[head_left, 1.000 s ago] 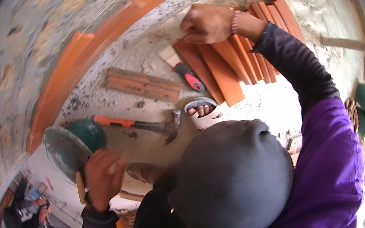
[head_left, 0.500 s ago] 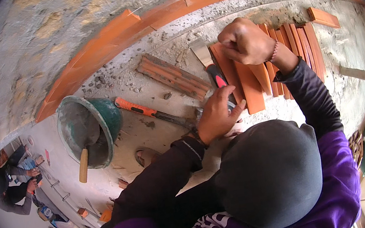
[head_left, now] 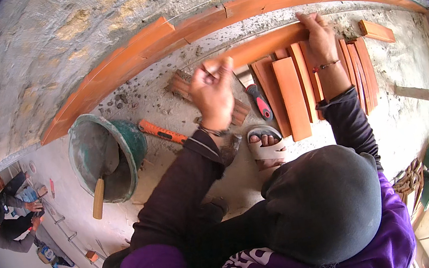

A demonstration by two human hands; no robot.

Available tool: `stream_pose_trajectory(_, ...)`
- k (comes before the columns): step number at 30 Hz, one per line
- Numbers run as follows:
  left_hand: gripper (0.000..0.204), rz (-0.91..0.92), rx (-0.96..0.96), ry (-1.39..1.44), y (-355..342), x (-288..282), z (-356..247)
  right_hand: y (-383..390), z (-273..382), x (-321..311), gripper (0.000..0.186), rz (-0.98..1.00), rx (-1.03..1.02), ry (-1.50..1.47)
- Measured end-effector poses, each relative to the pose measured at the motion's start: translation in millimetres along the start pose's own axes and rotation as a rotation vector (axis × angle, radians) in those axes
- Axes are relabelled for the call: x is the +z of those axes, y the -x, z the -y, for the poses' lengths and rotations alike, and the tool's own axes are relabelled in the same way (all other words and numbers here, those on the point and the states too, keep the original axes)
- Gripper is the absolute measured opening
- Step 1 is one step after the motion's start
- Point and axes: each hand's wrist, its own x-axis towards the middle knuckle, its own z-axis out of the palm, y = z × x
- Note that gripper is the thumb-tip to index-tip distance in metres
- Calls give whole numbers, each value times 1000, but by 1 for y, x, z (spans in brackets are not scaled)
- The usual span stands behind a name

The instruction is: The person scoops cement from a bucket with a trowel, applies it to a curved wall, and places terracotta tiles along the curve. They adjust tile positions by hand and tap them with a hammer to secure placement.

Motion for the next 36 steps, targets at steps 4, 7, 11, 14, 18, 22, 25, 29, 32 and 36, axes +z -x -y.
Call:
stream_pose_trajectory(4,17,49,238,-89,-46,-1,-19,25,5,40,18,116,73,-271)
stream_pose_trajectory(7,17,-64,211,73,-60,11,-24,15,-4,53,24,137,48,-266)
stream_pose_trajectory(11,17,-267,146,169,-85,17,-13,2,-3,71,36,107,69,-169)
stream_pose_trajectory(14,18,-296,175,158,-89,23,-8,-7,-6,82,44,39,42,-185)
stream_pose_trajectory(18,18,-319,215,155,-97,34,-7,-17,-9,77,47,47,32,-253)
stream_pose_trajectory(22,17,-362,182,161,-101,38,-9,-21,-14,80,46,60,24,-300)
stream_pose_trajectory(25,18,-343,188,181,-102,36,-7,-22,-13,81,48,6,38,-226)
stream_pose_trajectory(29,17,-296,193,172,-102,34,-5,-24,-10,81,57,-46,67,-154)
stream_pose_trajectory(32,16,-295,195,181,-102,37,-6,-28,-12,77,62,-44,55,-133)
stream_pose_trajectory(36,16,-330,161,159,-105,36,-8,-26,-8,83,64,-59,22,-143)
